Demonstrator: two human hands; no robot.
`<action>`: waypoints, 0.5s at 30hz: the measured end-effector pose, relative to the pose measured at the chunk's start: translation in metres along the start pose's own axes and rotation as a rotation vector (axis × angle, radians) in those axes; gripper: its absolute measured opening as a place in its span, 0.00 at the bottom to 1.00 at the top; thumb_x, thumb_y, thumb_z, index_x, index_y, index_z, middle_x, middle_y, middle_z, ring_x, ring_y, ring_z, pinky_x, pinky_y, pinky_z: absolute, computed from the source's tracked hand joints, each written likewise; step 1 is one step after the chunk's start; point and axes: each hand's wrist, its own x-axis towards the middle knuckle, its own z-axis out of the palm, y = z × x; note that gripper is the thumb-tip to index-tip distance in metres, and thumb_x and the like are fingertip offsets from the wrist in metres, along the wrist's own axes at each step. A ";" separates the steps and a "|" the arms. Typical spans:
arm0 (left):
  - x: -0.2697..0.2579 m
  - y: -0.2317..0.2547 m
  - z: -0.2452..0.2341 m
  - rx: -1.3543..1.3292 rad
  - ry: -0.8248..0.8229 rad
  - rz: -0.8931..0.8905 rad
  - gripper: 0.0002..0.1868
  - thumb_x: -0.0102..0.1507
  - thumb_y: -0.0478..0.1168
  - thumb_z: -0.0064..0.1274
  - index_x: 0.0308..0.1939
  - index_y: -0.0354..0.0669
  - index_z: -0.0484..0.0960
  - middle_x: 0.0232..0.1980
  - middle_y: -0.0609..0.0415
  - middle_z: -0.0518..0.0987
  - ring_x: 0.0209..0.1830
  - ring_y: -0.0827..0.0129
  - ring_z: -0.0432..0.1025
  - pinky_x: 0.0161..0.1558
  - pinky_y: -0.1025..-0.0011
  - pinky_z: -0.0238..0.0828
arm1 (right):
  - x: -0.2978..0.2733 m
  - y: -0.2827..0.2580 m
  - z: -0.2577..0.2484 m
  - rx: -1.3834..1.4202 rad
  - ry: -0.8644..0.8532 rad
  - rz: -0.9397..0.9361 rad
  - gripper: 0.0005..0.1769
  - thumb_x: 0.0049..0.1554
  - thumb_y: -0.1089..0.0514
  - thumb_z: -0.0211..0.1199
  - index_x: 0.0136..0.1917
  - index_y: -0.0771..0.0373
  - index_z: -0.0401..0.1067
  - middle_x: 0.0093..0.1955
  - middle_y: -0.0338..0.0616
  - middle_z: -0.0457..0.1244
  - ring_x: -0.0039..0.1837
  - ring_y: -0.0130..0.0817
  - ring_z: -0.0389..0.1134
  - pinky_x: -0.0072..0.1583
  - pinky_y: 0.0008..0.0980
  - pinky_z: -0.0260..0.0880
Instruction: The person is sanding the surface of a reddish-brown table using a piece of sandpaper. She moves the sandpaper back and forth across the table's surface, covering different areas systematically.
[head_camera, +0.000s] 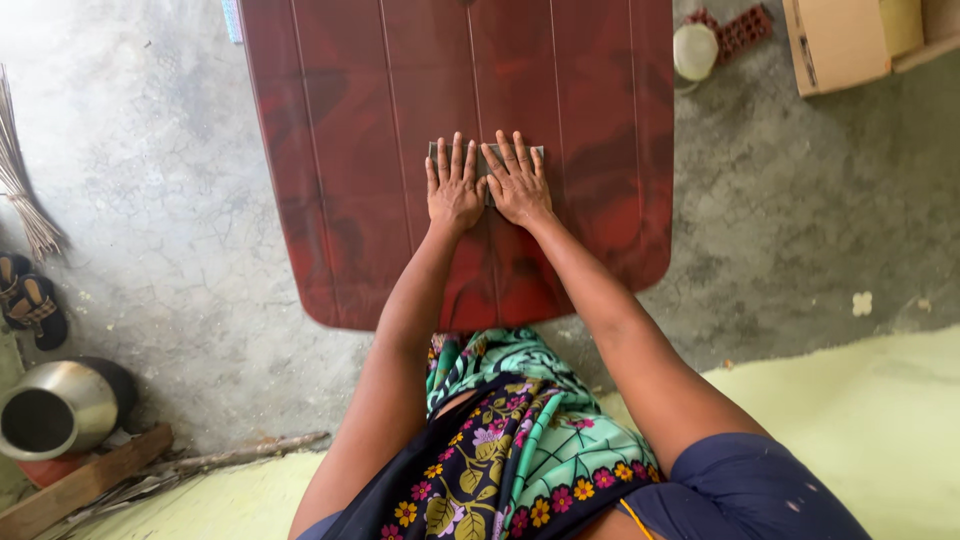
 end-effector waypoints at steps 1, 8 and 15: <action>0.019 0.001 -0.004 0.001 0.016 0.001 0.37 0.73 0.60 0.31 0.83 0.55 0.44 0.86 0.55 0.36 0.86 0.55 0.26 0.81 0.49 0.22 | 0.018 0.009 -0.003 0.002 0.006 -0.012 0.34 0.69 0.44 0.46 0.85 0.41 0.46 0.88 0.38 0.35 0.87 0.45 0.32 0.81 0.56 0.33; 0.133 0.004 -0.036 0.002 0.000 -0.082 0.37 0.72 0.59 0.30 0.84 0.56 0.43 0.86 0.56 0.34 0.86 0.55 0.25 0.80 0.50 0.20 | 0.139 0.061 -0.019 -0.012 0.023 -0.102 0.33 0.69 0.44 0.45 0.86 0.40 0.46 0.88 0.38 0.35 0.87 0.45 0.33 0.82 0.56 0.34; 0.219 0.006 -0.053 0.008 0.037 -0.158 0.37 0.72 0.59 0.30 0.83 0.57 0.42 0.86 0.58 0.34 0.85 0.56 0.25 0.80 0.50 0.20 | 0.225 0.098 -0.026 -0.037 -0.010 -0.139 0.33 0.69 0.41 0.44 0.85 0.38 0.46 0.88 0.37 0.36 0.87 0.45 0.33 0.81 0.56 0.34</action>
